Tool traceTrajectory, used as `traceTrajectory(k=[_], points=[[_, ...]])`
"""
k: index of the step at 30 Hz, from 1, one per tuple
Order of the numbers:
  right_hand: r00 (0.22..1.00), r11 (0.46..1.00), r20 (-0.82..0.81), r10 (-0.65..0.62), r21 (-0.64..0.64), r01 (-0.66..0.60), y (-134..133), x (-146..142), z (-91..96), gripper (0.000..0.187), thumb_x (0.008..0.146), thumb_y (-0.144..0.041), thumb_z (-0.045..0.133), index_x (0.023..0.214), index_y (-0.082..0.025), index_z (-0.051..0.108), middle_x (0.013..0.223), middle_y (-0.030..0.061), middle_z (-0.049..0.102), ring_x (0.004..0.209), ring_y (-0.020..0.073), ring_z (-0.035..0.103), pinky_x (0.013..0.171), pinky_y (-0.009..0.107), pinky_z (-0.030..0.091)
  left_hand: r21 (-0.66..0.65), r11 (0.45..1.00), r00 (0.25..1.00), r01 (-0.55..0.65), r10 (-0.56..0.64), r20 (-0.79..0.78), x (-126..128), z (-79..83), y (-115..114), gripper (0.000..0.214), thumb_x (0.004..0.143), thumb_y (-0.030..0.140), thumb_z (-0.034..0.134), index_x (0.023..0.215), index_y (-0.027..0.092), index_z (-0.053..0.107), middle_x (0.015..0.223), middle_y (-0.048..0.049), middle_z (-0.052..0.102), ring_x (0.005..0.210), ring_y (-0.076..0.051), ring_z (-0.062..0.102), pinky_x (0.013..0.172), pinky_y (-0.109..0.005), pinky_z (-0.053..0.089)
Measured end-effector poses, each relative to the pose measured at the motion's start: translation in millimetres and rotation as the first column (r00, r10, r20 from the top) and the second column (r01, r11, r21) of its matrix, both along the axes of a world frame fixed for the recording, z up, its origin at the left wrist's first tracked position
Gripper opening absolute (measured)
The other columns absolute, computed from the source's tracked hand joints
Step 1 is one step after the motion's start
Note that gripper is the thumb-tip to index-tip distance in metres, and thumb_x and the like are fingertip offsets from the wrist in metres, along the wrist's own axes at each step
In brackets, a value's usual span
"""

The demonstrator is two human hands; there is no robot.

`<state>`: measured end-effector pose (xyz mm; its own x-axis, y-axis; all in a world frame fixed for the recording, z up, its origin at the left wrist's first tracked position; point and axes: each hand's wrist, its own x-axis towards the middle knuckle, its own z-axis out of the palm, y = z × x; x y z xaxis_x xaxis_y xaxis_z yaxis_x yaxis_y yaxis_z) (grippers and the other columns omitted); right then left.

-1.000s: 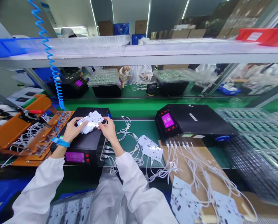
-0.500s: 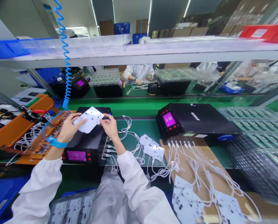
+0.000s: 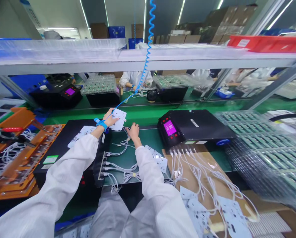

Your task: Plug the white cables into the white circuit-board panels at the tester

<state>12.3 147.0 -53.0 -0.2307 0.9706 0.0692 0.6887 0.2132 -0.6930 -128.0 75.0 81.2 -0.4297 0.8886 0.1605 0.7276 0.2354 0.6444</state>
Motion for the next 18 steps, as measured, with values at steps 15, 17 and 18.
traceTrajectory(k=[15, 17, 18], points=[[0.952, 0.969, -0.181, 0.246, 0.079, -0.235, 28.3, -13.0, -36.4, 0.025, 0.105, -0.033, 0.037, 0.115, -0.020, 0.057, 0.099, 0.0083, 0.071, 0.087, 0.0205, 0.067, 0.080, 0.032, 0.050, 0.166, 0.984, 0.988, -0.069, 0.045, 0.145, -19.8, -59.9, 21.0, 0.084, 0.078, 0.011, 0.069, 0.156, 0.021, 0.038, 0.148, -0.0105, 0.056, 0.135, -0.034, 0.054, 0.121, -0.051, 0.036], [0.857, 0.979, -0.475, 0.201, 0.079, -0.186, 23.7, 0.1, -35.3, 0.026, 0.103, -0.040, 0.039, 0.108, -0.021, 0.057, 0.089, 0.0052, 0.071, 0.078, 0.0182, 0.066, 0.076, 0.031, 0.051, 0.167, 0.984, 0.985, -0.058, 0.029, 0.172, -18.0, -60.2, 17.3, 0.086, 0.077, 0.012, 0.071, 0.156, 0.021, 0.038, 0.149, -0.0104, 0.055, 0.134, -0.034, 0.055, 0.121, -0.050, 0.037], [0.803, 0.981, -0.564, 0.192, 0.080, -0.178, 20.8, 5.9, -33.4, 0.028, 0.101, -0.044, 0.042, 0.105, -0.021, 0.057, 0.086, 0.0045, 0.070, 0.076, 0.0178, 0.066, 0.074, 0.031, 0.052, 0.172, 0.984, 0.982, -0.049, 0.016, 0.186, -17.1, -60.9, 14.6, 0.087, 0.076, 0.012, 0.072, 0.156, 0.021, 0.039, 0.149, -0.0104, 0.055, 0.134, -0.035, 0.055, 0.121, -0.049, 0.037]])
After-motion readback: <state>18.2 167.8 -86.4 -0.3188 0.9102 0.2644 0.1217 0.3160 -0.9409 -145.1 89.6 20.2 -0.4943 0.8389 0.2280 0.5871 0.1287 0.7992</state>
